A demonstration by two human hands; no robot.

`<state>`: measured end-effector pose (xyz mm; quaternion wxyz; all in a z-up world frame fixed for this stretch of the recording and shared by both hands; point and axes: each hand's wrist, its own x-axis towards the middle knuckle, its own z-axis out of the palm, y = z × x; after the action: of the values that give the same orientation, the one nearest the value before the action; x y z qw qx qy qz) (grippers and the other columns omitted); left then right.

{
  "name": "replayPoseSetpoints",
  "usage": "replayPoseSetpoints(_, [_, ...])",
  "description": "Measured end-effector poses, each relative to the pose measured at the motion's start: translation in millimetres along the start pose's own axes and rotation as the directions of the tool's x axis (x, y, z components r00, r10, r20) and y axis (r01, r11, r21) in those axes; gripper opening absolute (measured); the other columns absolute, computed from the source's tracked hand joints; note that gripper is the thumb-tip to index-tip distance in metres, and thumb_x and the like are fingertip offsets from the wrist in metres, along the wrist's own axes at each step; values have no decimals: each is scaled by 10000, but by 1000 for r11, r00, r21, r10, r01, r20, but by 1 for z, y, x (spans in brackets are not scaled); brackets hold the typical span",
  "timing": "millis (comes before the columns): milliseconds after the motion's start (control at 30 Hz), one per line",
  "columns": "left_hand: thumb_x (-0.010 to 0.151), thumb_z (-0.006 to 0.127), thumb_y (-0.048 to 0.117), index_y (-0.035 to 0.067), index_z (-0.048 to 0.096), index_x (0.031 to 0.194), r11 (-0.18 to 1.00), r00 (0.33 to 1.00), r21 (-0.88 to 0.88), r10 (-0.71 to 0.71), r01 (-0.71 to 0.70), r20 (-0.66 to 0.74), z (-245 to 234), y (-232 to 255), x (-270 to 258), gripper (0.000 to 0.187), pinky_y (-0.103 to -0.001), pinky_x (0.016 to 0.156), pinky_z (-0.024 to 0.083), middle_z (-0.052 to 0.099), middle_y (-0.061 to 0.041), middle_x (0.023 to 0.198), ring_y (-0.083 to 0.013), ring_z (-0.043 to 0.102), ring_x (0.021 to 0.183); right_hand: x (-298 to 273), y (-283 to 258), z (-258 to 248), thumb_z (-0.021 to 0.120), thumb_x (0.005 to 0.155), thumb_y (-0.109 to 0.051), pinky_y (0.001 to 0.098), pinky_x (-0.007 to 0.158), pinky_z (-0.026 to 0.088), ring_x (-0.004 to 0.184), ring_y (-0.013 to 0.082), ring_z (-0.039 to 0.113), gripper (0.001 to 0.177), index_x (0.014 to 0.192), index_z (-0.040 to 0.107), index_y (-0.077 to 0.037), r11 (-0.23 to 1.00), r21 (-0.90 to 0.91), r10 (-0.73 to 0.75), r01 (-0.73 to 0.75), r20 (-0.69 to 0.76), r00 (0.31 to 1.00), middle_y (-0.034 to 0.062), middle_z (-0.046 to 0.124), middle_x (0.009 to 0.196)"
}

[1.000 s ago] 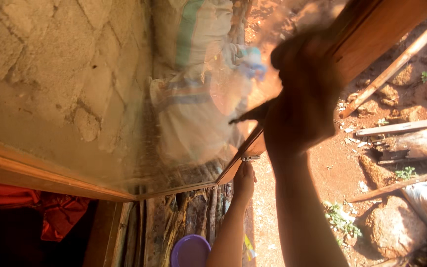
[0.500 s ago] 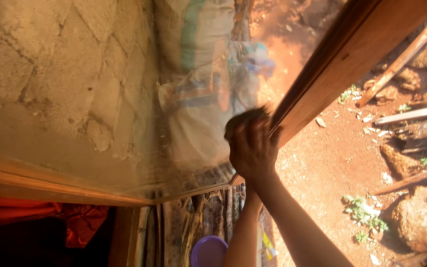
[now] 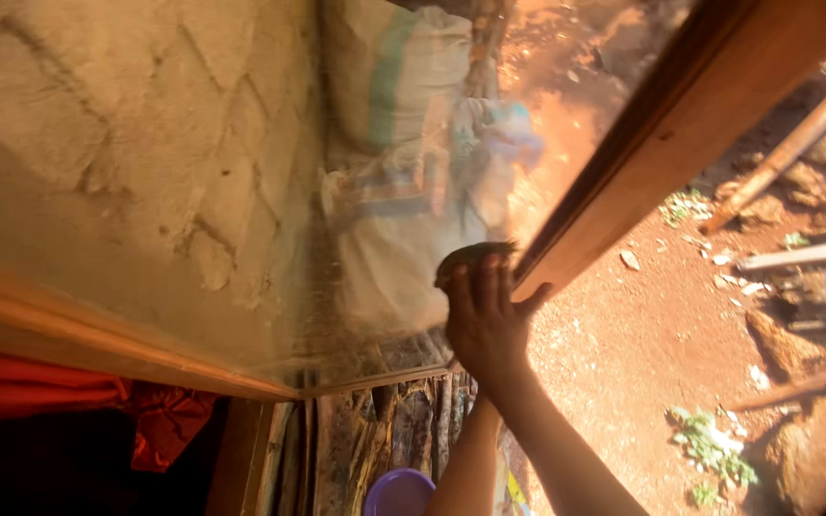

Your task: The person wipes a glass window pane and its wooden frame with a cloth, moving the cloth across the glass surface and around the edges of the frame.

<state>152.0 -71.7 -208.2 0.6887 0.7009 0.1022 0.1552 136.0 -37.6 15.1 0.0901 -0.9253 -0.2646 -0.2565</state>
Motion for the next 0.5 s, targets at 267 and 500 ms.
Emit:
replayPoseSetpoints(267, [1037,536,342,52,561,1418,926,933,-125,-344,356,107,-26,36,-9,480,-371,992,520,689,-134,1279,-237,662,1179,104,0,-107,496,1153,-130,617,1260,155,1549,556,136,563,1629,257,52,954,301,151,20,-534,832,375,73,1673])
replayPoseSetpoints(500, [1049,529,319,62,556,1414,958,957,-67,-272,280,99,-34,58,20,448,-384,993,529,689,-128,1251,-239,669,1159,30,-18,-66,447,676,266,463,1164,444,1489,413,397,814,1424,565,-34,866,472,-49,166,-249,967,210,416,1589])
